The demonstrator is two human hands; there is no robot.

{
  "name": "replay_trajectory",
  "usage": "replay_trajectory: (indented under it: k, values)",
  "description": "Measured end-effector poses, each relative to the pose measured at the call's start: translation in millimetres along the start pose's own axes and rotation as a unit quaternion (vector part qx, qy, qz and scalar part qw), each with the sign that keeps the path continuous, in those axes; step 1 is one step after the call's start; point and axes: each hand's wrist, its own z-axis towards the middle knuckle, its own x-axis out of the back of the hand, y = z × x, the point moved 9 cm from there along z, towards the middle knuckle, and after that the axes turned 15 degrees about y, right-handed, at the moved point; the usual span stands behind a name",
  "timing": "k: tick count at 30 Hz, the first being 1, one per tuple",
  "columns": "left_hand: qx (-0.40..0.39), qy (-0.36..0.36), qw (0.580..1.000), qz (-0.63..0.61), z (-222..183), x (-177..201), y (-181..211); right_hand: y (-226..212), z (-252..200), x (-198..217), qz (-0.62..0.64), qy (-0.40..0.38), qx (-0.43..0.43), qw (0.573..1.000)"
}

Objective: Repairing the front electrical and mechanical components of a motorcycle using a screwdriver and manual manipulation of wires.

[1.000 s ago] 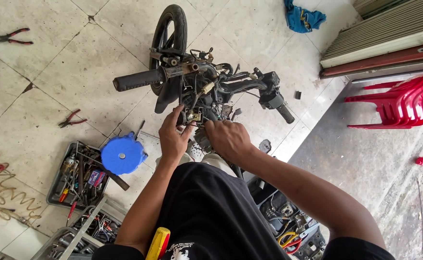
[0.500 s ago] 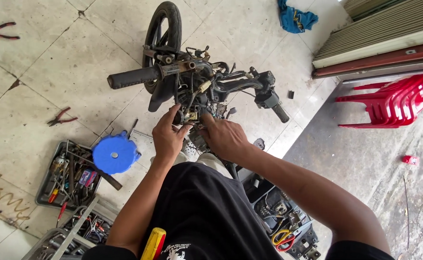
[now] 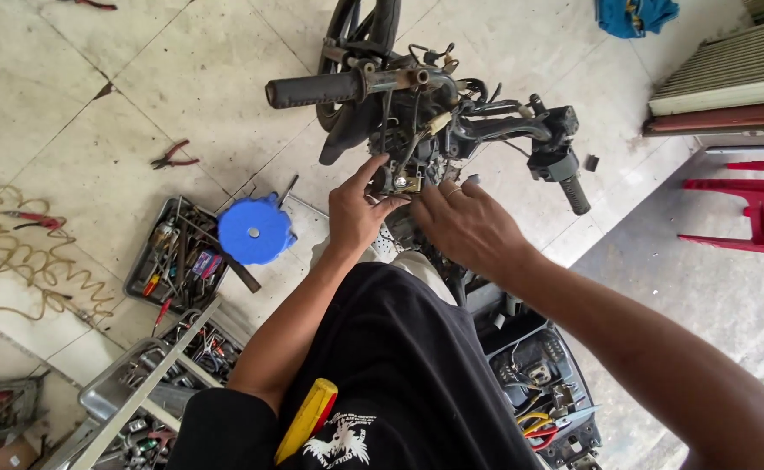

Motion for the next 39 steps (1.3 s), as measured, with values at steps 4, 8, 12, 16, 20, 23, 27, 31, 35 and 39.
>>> replay_trajectory:
  k: [4, 8, 12, 16, 20, 23, 27, 31, 35, 39]
  values:
    - [0.017, -0.020, 1.000, -0.017, 7, 2, 11, 9, 8, 14, 0.025, 0.056, -0.020, 0.998]
    - [0.030, -0.029, 0.999, -0.013, 13, -3, 5, 26, 1, -3, 0.185, 0.001, -0.197, 0.963]
    - [0.008, -0.040, 0.999, 0.015, 20, 0, 13, 17, 9, -10, 0.021, 0.028, -0.054, 0.998]
    - [0.011, -0.057, 0.998, 0.039, 20, -4, 10, 4, 15, -1, 0.021, 0.057, -0.012, 0.998]
    - [0.020, -0.069, 0.997, 0.020, 23, 1, 33, 18, 16, 7, 0.190, -0.004, -0.178, 0.966]
    - [0.019, -0.065, 0.997, 0.033, 21, -3, 1, -3, 22, 12, 0.006, -0.039, 0.002, 0.999]
    - [0.023, -0.066, 0.997, 0.030, 22, 0, 19, -6, 12, -17, -0.014, 0.050, 0.017, 0.998]
    - [0.030, -0.056, 0.998, 0.018, 23, 1, 21, 29, 6, -16, 0.236, 0.027, -0.266, 0.934]
    - [0.020, -0.063, 0.997, 0.030, 24, -2, 20, 5, 13, 11, 0.086, -0.041, -0.120, 0.988]
    - [0.020, -0.058, 0.997, 0.040, 23, -4, 12, 6, 9, -20, 0.084, -0.025, -0.080, 0.993]
